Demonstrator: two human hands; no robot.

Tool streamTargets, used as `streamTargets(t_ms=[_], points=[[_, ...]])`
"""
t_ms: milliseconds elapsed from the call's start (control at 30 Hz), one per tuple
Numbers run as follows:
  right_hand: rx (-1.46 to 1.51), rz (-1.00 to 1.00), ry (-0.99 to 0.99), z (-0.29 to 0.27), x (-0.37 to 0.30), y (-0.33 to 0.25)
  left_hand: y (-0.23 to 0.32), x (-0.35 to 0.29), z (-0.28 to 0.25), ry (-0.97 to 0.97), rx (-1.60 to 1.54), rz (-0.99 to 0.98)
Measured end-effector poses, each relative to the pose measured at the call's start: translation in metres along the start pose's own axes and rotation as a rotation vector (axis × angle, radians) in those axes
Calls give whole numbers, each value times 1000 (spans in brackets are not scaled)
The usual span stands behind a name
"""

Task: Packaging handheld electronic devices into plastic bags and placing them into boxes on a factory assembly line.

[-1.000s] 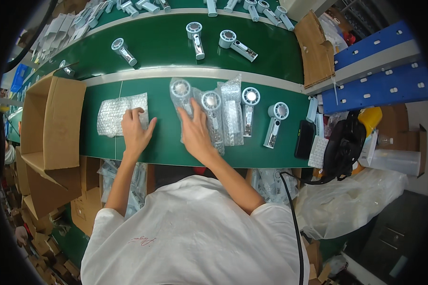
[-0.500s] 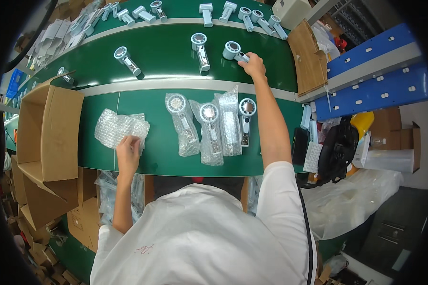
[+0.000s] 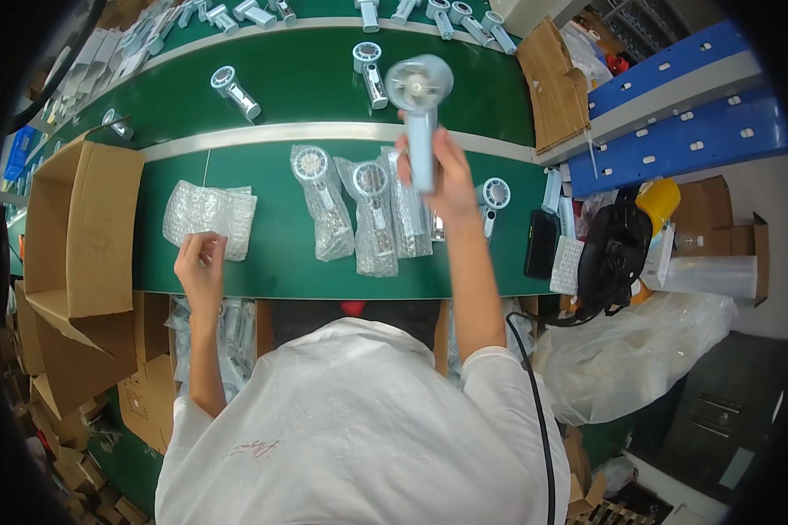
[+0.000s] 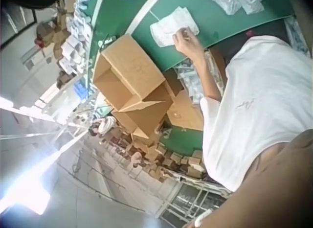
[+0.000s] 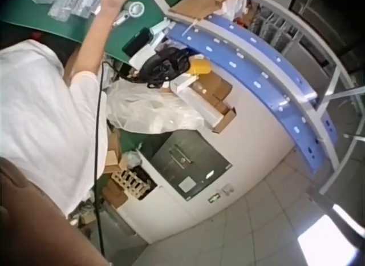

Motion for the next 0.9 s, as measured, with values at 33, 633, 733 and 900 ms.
streamTargets(t_ms=[33, 633, 733, 900], points=[[566, 112, -342, 18, -14, 12, 9, -2, -1, 28, 14, 39], [-1041, -6, 240, 79, -71, 163, -35, -56, 90, -8, -837, -639], [-1130, -40, 226, 73, -71, 167, -32, -59, 93, 164, -1063, -818], [-1188, -56, 153, 79, -64, 160, -26, -55, 98, 480, -1301, -798]])
Point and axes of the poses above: each hand's wrist, its own x-axis towards the middle knuckle, its own z-axis out of the palm, y = z × x, the point moved 4 cm from there along x, towards the middle knuckle, and after that the axes turned 14 degrees about z, right-handed, at the moved point
